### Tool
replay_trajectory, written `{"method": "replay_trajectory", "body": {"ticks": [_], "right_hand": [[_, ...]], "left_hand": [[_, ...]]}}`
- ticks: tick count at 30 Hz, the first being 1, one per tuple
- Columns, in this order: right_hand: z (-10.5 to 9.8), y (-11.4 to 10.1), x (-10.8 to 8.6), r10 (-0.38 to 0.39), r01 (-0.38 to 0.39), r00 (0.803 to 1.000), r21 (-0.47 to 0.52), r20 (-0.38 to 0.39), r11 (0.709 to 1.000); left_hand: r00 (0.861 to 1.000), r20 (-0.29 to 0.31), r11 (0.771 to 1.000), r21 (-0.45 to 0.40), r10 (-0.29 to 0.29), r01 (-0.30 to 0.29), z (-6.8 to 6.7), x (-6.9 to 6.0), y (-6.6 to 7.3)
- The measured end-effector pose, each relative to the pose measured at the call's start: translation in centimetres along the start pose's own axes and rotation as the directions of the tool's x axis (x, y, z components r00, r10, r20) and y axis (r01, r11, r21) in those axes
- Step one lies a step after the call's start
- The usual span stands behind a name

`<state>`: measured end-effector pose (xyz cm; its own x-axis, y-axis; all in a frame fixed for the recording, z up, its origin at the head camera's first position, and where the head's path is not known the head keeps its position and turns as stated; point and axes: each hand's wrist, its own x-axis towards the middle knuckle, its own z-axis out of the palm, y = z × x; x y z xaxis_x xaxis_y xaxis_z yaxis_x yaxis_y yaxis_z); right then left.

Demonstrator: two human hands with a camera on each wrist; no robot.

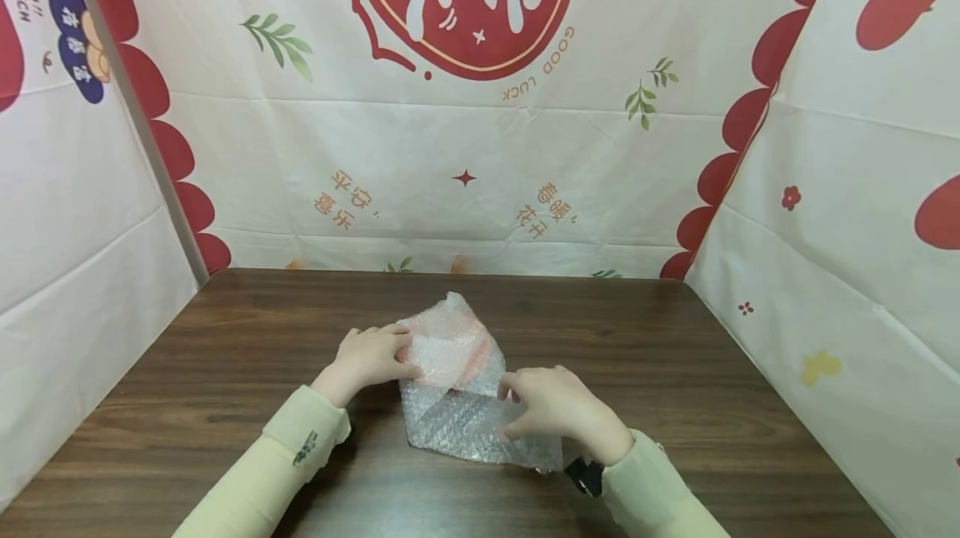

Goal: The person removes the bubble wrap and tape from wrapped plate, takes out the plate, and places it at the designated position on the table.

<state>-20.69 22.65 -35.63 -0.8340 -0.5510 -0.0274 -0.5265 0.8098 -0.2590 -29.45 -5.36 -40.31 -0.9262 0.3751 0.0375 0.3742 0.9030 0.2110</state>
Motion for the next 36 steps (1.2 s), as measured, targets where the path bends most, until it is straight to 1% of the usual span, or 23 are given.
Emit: {"method": "replay_trajectory", "body": {"ticks": [4,10,19,29,36], "right_hand": [[0.3,0.0,0.3,0.002,-0.002,1.0,-0.001,0.003,1.0],[0.9,0.0,0.9,0.02,-0.019,1.0,-0.061,0.008,0.998],[1.2,-0.3,1.3,0.049,-0.044,0.998,-0.091,0.044,0.995],[1.9,0.2,1.2,0.036,-0.032,0.997,-0.068,0.061,0.997],[2.2,0.5,1.2,0.07,-0.065,0.994,-0.064,0.089,0.996]], "left_hand": [[1.0,0.004,1.0,0.002,-0.003,0.003,0.1,0.0,0.0],[1.0,0.005,1.0,0.004,-0.003,0.003,0.1,0.1,0.0],[1.0,0.008,1.0,0.008,-0.007,0.007,0.2,0.2,0.0],[1.0,0.009,1.0,0.013,-0.003,0.003,0.2,0.2,0.0],[1.0,0.014,1.0,0.014,-0.005,0.005,0.1,0.2,0.0]]}}
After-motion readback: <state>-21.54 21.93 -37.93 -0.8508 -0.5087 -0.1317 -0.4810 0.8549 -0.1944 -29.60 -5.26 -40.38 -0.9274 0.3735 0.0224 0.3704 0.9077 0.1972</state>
